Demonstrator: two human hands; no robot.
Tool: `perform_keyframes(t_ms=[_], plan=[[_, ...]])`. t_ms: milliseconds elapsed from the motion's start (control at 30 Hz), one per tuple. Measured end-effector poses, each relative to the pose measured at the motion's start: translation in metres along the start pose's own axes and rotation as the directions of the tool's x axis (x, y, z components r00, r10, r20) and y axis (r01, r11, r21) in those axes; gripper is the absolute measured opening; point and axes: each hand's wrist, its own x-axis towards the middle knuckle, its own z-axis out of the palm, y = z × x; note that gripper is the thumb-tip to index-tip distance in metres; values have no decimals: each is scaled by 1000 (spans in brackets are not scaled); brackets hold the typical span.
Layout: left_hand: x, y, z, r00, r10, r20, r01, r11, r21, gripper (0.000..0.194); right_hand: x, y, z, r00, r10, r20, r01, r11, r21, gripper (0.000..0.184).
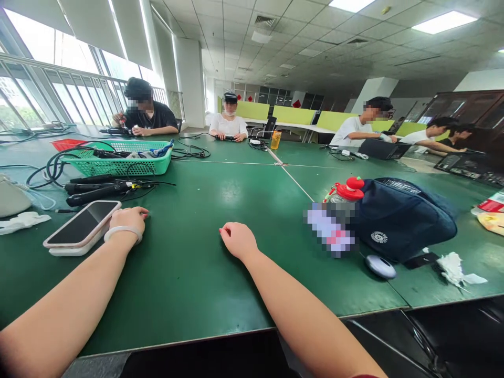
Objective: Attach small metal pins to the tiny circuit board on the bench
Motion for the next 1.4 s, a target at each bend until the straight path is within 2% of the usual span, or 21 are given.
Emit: perform_keyframes(t_ms=[100, 233, 300, 367, 467, 500, 533, 600, 667, 733, 833, 933, 1067, 1167, 1267, 1400], plan=[[2, 5, 1, 995, -84, -50, 83, 997, -5, 30, 1, -1, 0, 1000, -4, 19, 4, 1000, -6, 28], [3, 16, -1, 995, -100, -15, 98, 990, -99, 29, 1, -2, -1, 997, -20, 72, 21, 1000, -13, 27], [-1, 29, 1, 998, -54, 36, 59, 984, -171, 29, 3, -3, -2, 994, -33, 107, 35, 999, -24, 26], [-10, 48, 5, 995, 47, 89, -22, 966, -258, 30, 5, -3, -1, 989, -47, 139, 53, 998, -40, 24], [-35, 82, 16, 962, 223, 161, -144, 908, -394, 31, 7, -2, 1, 981, -74, 180, 87, 994, -68, 16], [-44, 93, 20, 940, 292, 178, -180, 865, -469, 31, 8, -1, 2, 979, -84, 188, 100, 992, -78, 20], [-54, 103, 23, 892, 405, 199, -207, 759, -617, 32, 8, -1, 3, 977, -97, 191, 116, 989, -91, 25], [-69, 118, 26, 811, 547, 207, -204, 596, -777, 29, 9, 0, 5, 974, -117, 191, 143, 982, -124, 26], [-79, 126, 26, 761, 613, 212, -154, 489, -859, 27, 10, 1, 6, 974, -124, 190, 154, 976, -151, 22], [-83, 128, 26, 744, 624, 238, -76, 433, -898, 28, 10, 1, 7, 974, -124, 188, 155, 975, -159, 21], [-81, 125, 27, 748, 605, 273, 23, 387, -922, 31, 11, 2, 7, 972, -132, 195, 160, 978, -135, 18], [-79, 124, 31, 778, 555, 295, 75, 384, -920, 31, 11, 3, 5, 972, -114, 206, 136, 986, -92, 16], [-78, 127, 37, 813, 481, 329, 101, 439, -893, 24, 10, 4, 1, 967, -114, 229, 131, 990, -60, 16], [-79, 131, 40, 823, 462, 330, 63, 502, -862, 22, 10, 6, 1, 963, -115, 242, 132, 990, -52, 16], [-79, 135, 43, 858, 404, 316, 31, 573, -819, 20, 11, 9, 2, 967, -125, 221, 136, 990, -39, 18], [-78, 139, 43, 898, 280, 339, 119, 586, -802, 16, 12, 11, 2, 977, -109, 185, 112, 994, -10, 18]])
